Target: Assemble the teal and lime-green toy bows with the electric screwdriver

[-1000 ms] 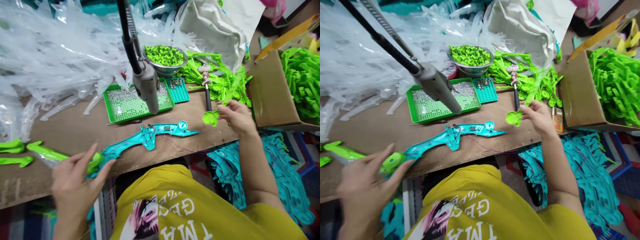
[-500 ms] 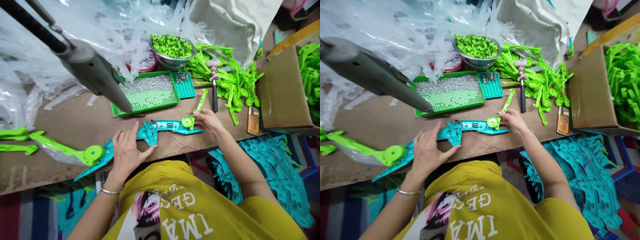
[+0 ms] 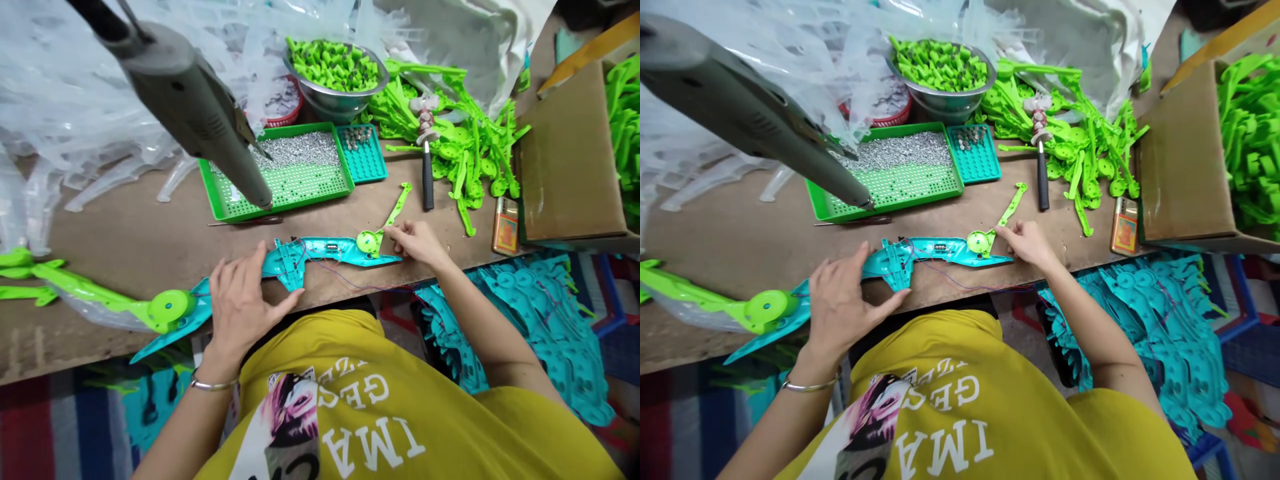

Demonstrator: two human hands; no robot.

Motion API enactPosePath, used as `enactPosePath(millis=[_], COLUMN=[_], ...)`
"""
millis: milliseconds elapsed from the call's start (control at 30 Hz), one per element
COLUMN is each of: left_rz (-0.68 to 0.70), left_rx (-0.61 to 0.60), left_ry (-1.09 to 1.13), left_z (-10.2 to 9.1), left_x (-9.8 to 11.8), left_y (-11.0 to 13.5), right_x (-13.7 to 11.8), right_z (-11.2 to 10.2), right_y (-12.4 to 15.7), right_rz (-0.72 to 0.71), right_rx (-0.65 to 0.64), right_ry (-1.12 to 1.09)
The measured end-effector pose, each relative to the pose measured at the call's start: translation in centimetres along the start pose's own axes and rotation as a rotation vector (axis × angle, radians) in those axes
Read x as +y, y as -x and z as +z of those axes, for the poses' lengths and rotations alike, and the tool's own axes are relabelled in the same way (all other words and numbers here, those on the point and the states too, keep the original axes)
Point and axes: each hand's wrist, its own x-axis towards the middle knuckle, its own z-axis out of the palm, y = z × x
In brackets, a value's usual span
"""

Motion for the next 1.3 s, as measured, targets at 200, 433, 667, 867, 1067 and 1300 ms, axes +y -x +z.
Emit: enactPosePath(millis=[200, 433, 667, 867, 1067, 1300], left_rz=[-0.007, 0.000, 0.123, 0.068, 0.129, -0.278], left_rx=[-0.019, -0.029, 0.071, -0.024, -0.934, -0.574], left_ry=[0.015, 0.023, 0.038, 0.383, 0.941, 1.354], left_z=[-0.1, -0.5, -1.1, -3.2, -3.2, 2.0], left_x=[0.1, 0.4, 1.3, 3.6, 8.4, 11.9], left_y=[0.1, -0.1, -0.5, -0.4, -1.0, -3.2], right_x=[0.0, 5.2, 9.6, 4.8, 0.8, -2.1], right_z=[-2.7, 0.8, 1.9, -2.1, -1.7, 0.1], right_y=[5.9, 11.7, 12.1, 13.0, 9.9, 7.3], right_rz=[-0.154, -0.312, -0.415, -0.188, 0.008, 0.023], right_rx=[-0.045, 0.121, 0.221, -0.229, -0.280, -0.536], right_ry=[0.665, 1.021, 0.879, 0.285, -0.672, -0.955])
